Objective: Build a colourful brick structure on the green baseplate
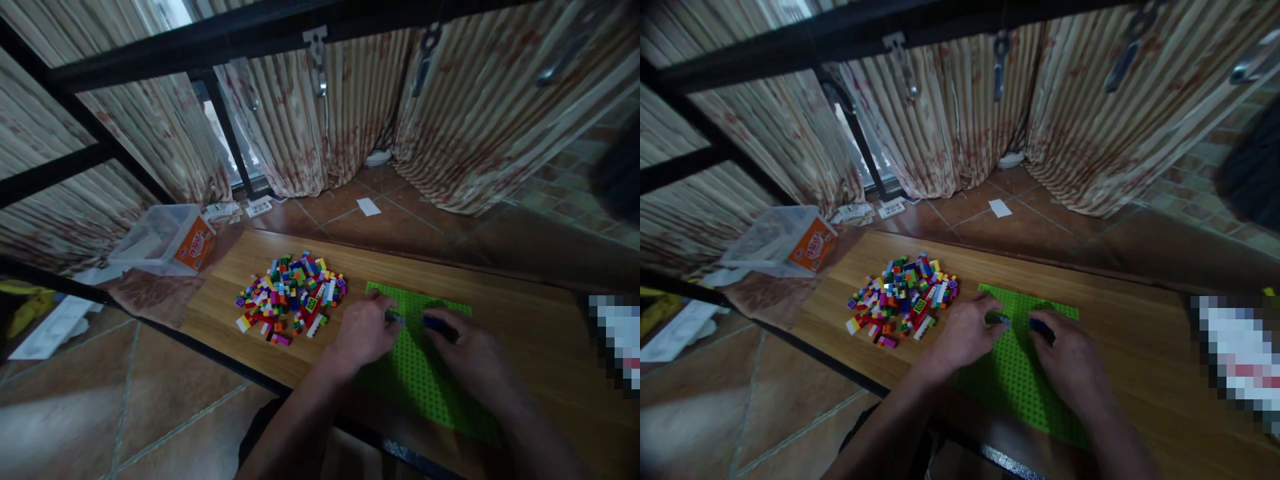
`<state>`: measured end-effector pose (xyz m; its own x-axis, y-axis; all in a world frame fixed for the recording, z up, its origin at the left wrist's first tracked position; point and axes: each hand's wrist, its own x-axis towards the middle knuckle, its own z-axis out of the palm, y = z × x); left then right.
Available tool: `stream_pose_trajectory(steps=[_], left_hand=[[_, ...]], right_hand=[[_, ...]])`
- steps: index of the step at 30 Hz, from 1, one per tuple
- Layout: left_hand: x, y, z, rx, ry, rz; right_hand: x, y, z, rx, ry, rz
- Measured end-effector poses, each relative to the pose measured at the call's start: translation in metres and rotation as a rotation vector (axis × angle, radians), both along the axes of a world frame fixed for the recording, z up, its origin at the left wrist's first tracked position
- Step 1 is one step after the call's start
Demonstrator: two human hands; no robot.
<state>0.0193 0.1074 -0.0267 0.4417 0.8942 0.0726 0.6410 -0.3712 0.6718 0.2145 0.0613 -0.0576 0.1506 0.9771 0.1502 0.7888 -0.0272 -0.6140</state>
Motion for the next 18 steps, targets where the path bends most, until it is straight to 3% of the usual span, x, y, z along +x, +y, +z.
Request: stream_pose_trajectory(steps=[5, 9, 12, 15, 18], left_hand=[[-0.030, 0.007, 0.017, 0.027, -0.122, 0.201], [-0.080, 0.013, 0.041, 0.037, -0.112, 0.415], [-0.118, 0.010, 0.060, 0.003, -0.086, 0.472], [-0.145, 0.002, 0.077, 0.101, -0.274, 0.686], [-0.160, -0.008, 0.089, 0.274, -0.624, 0.912]], right_hand=[[-0.005, -0.001, 0.002, 0.016, -0.021, -0.048], [-0.016, -0.003, 0.011, 0.047, -0.017, -0.036], [-0.029, -0.004, 0.019, 0.056, 0.024, -0.017], [-0.047, -0.003, 0.026, 0.081, 0.073, -0.014], [-0.075, -0.002, 0.027, 0.133, 0.158, 0.057]])
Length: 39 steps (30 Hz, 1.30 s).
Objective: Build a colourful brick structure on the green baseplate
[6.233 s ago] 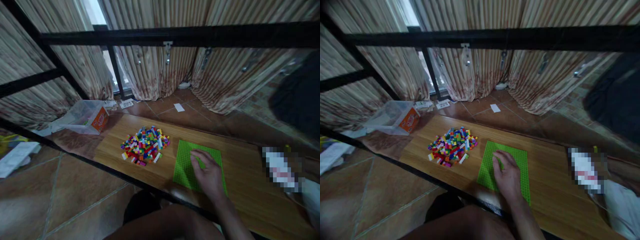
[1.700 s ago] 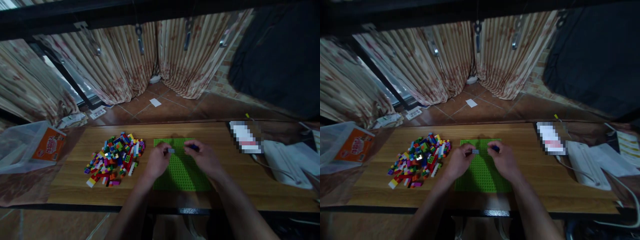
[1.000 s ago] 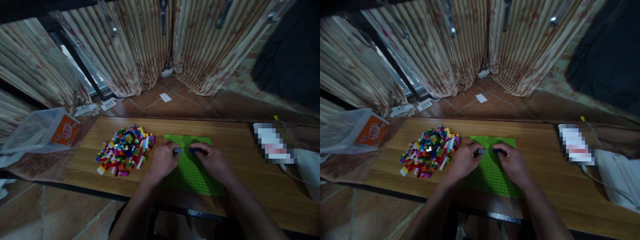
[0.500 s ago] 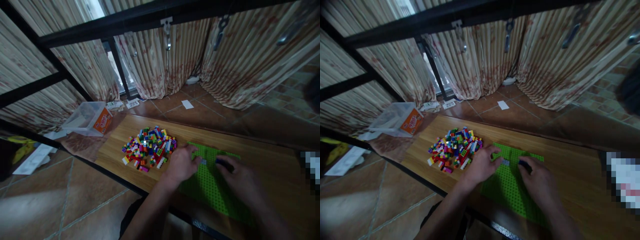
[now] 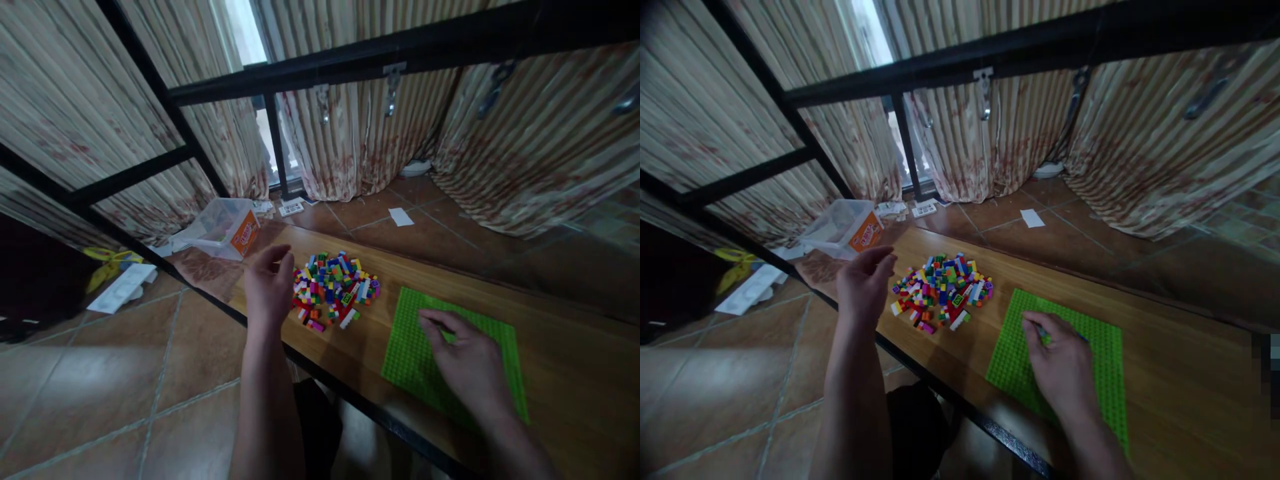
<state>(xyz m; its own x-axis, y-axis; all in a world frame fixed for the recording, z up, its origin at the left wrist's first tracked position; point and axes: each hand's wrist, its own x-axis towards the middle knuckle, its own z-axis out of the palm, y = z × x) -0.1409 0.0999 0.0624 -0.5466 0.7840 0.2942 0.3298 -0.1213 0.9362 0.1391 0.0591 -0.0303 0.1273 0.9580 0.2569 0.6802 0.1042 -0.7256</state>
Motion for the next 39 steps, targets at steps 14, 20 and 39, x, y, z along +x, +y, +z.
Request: stream_pose_trajectory(steps=[14, 20, 39], left_hand=[[-0.044, -0.004, -0.042, 0.192, -0.928, 0.292], [-0.056, -0.004, -0.040, 0.226, -1.084, 0.376], [-0.075, -0.013, -0.039, 0.278, -1.327, 0.295]], right_hand=[[-0.111, -0.020, -0.013, 0.087, 0.018, 0.428], [-0.135, 0.017, 0.019, 0.127, -0.088, 0.408], [-0.251, 0.085, 0.019, 0.142, -0.643, 0.815]])
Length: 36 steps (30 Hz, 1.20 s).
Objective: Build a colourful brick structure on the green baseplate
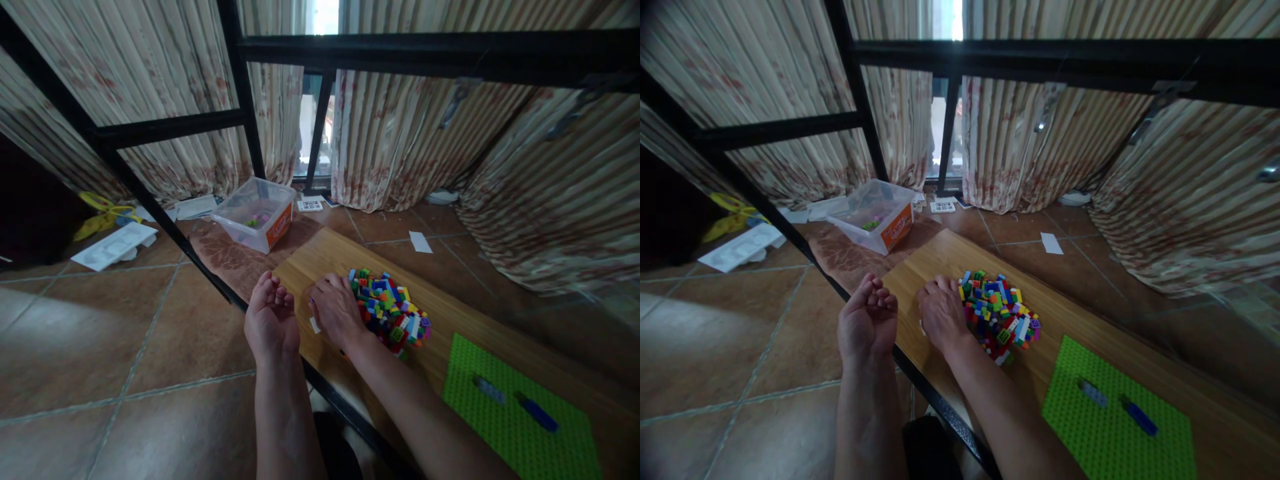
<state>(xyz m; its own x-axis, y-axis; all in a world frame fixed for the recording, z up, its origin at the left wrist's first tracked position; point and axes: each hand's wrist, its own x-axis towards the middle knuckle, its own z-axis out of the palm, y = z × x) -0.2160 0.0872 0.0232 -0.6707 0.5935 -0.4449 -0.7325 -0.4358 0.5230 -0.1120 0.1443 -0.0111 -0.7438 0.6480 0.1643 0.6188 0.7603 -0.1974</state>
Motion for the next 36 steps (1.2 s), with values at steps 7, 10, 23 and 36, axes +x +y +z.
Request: stream_pose_trajectory(steps=[7, 10, 23, 36], left_hand=[[0.001, 0.001, 0.000, 0.000, 0.024, -0.009], [0.004, 0.001, 0.003, -0.005, -0.007, -0.009], [0.019, 0.011, 0.003, 0.016, 0.238, -0.268], [0.186, 0.022, -0.017, 0.084, 1.466, -1.082]], right_hand=[[0.000, 0.001, -0.005, 0.029, -0.039, 0.006], [0.001, -0.001, -0.005, 0.013, 0.009, 0.000], [0.100, -0.052, 0.040, -0.393, 1.051, -0.534], [0.298, -0.107, -0.006, -0.620, 1.481, -1.164]])
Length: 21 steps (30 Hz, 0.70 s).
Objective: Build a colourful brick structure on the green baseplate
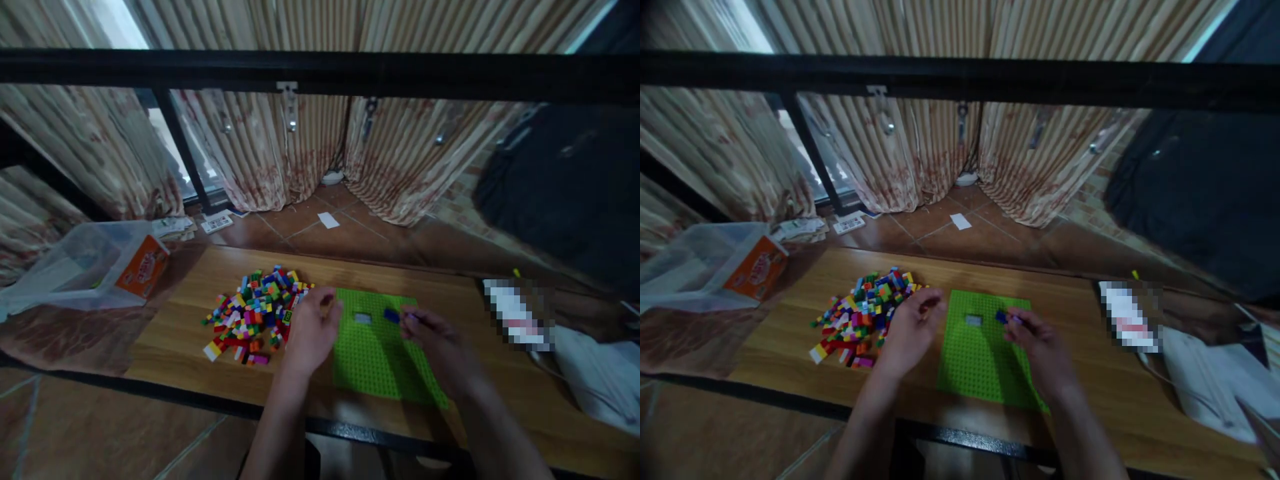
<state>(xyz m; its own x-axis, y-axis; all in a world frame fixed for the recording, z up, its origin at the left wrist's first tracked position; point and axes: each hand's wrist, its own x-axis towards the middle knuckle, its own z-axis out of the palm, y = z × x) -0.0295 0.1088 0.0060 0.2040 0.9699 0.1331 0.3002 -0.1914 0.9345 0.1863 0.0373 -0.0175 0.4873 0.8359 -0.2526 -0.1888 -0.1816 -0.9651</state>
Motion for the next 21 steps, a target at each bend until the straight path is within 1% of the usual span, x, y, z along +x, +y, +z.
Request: stream_pose_trajectory(steps=[1, 3, 6, 8, 11, 15, 18, 21], left_hand=[[0.010, -0.001, -0.004, 0.050, 0.110, -0.022], [0.025, -0.003, -0.011, 0.122, 0.263, -0.079], [0.042, -0.006, -0.017, 0.178, 0.392, -0.171], [0.050, -0.007, -0.022, 0.205, 0.461, -0.203], [0.058, -0.005, -0.028, 0.225, 0.538, -0.208], [0.062, -0.001, -0.031, 0.226, 0.593, -0.182], [0.065, 0.001, -0.036, 0.218, 0.626, -0.118], [0.070, 0.000, -0.045, 0.224, 0.634, -0.071]], right_hand=[[0.002, -0.003, -0.002, -0.025, -0.054, 0.038], [0.004, -0.006, -0.007, -0.078, -0.213, 0.129], [0.009, -0.009, -0.011, -0.091, -0.541, 0.244], [0.013, -0.009, -0.012, -0.071, -0.692, 0.306], [0.021, -0.009, -0.011, -0.066, -0.758, 0.388], [0.034, -0.008, -0.011, -0.101, -0.829, 0.455], [0.041, -0.009, -0.012, -0.128, -0.862, 0.496], [0.046, -0.009, -0.012, -0.125, -0.872, 0.507]])
